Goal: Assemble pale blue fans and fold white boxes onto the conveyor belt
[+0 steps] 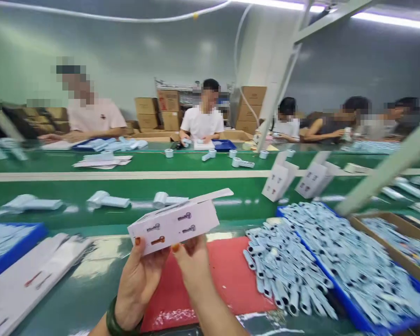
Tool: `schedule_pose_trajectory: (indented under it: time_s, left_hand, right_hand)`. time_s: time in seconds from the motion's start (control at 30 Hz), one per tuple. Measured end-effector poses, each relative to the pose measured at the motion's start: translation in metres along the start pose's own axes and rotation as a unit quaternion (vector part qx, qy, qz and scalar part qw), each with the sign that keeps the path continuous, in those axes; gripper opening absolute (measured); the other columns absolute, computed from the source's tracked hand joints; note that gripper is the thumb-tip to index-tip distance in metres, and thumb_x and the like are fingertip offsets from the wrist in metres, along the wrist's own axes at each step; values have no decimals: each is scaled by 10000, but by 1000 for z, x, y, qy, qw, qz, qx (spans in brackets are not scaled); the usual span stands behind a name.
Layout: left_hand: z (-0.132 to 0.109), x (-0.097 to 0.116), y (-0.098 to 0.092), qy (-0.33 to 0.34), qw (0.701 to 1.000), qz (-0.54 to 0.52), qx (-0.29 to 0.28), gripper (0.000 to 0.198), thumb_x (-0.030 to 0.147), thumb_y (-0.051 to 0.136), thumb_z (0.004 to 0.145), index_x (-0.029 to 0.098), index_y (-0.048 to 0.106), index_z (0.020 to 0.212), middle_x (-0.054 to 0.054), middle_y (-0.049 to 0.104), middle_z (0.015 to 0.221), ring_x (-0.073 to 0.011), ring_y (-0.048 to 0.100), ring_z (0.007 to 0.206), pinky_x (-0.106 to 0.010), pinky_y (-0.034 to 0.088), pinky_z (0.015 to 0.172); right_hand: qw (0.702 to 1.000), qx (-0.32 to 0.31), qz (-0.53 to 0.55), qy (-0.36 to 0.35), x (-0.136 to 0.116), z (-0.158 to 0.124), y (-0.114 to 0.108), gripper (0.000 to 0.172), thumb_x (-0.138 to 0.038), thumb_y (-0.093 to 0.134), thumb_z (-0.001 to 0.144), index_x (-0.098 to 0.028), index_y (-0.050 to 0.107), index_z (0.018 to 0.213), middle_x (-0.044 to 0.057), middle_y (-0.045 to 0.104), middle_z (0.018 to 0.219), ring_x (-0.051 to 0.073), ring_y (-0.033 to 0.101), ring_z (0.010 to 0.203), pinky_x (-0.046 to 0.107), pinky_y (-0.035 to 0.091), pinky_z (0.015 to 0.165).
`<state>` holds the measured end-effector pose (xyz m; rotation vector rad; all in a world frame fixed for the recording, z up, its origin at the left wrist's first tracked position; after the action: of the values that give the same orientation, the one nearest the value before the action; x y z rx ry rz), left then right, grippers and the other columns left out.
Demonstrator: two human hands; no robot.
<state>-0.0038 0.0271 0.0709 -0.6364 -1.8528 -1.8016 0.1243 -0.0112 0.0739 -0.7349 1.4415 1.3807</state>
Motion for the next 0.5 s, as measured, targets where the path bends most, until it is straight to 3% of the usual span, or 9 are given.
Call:
schedule_pose_trajectory:
  time_s: [0.1,0.2,0.27,0.37,0.43,0.5]
  left_hand:
    - [-4,-30,0,-88,996,28,2,581,442,834,762,274,619,1275,-73,680,1272,-260,647,1160,-332,600,905]
    - [-9,-37,-16,-164,978,133,6,646,455,821,764,301,574,1341,-94,626,1365,-303,587,1271,-383,606,921]
    - [-6,-20,-34,-150,965,217,6,647,493,798,769,317,566,1346,-79,596,1409,-302,556,1314,-357,601,932]
    - [4,34,-66,-17,925,380,8,522,559,697,833,325,597,1289,-43,579,1426,-278,535,1333,-345,566,996]
    - [8,79,-82,106,843,528,5,453,569,637,865,318,633,1241,-52,591,1400,-300,546,1314,-448,523,1066]
    - [7,125,-97,208,693,691,6,475,565,607,863,289,656,1246,-86,573,1414,-348,505,1345,-570,425,1141]
  right_hand:
    - [998,43,-27,-30,-15,31,2,609,-472,697,847,-278,418,1352,68,658,1292,232,656,1174,379,559,993]
    - [978,124,-141,-87,-41,82,-29,740,-376,742,790,-236,357,1406,74,630,1325,211,650,1138,360,539,978]
    - [948,198,-223,-109,-61,120,-65,850,-347,771,747,-177,322,1449,120,565,1408,216,609,1170,370,481,1025]
    - [908,274,-297,-108,-82,164,-109,856,-348,776,728,-96,358,1432,187,494,1465,250,508,1296,377,390,1093]
    - [892,310,-318,-81,-82,178,-127,794,-320,767,726,-77,412,1394,220,487,1457,285,467,1350,397,363,1111]
    - [878,350,-325,-22,-68,185,-144,828,-261,798,671,-56,426,1382,303,466,1432,372,457,1359,488,348,1104]
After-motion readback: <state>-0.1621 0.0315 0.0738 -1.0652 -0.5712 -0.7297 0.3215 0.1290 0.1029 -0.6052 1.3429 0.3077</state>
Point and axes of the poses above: each hand's wrist, its own z-axis towards the middle knuckle, its own y-axis out of the palm, x = y × z, the point moved 8 cm from there along z, towards the middle knuckle
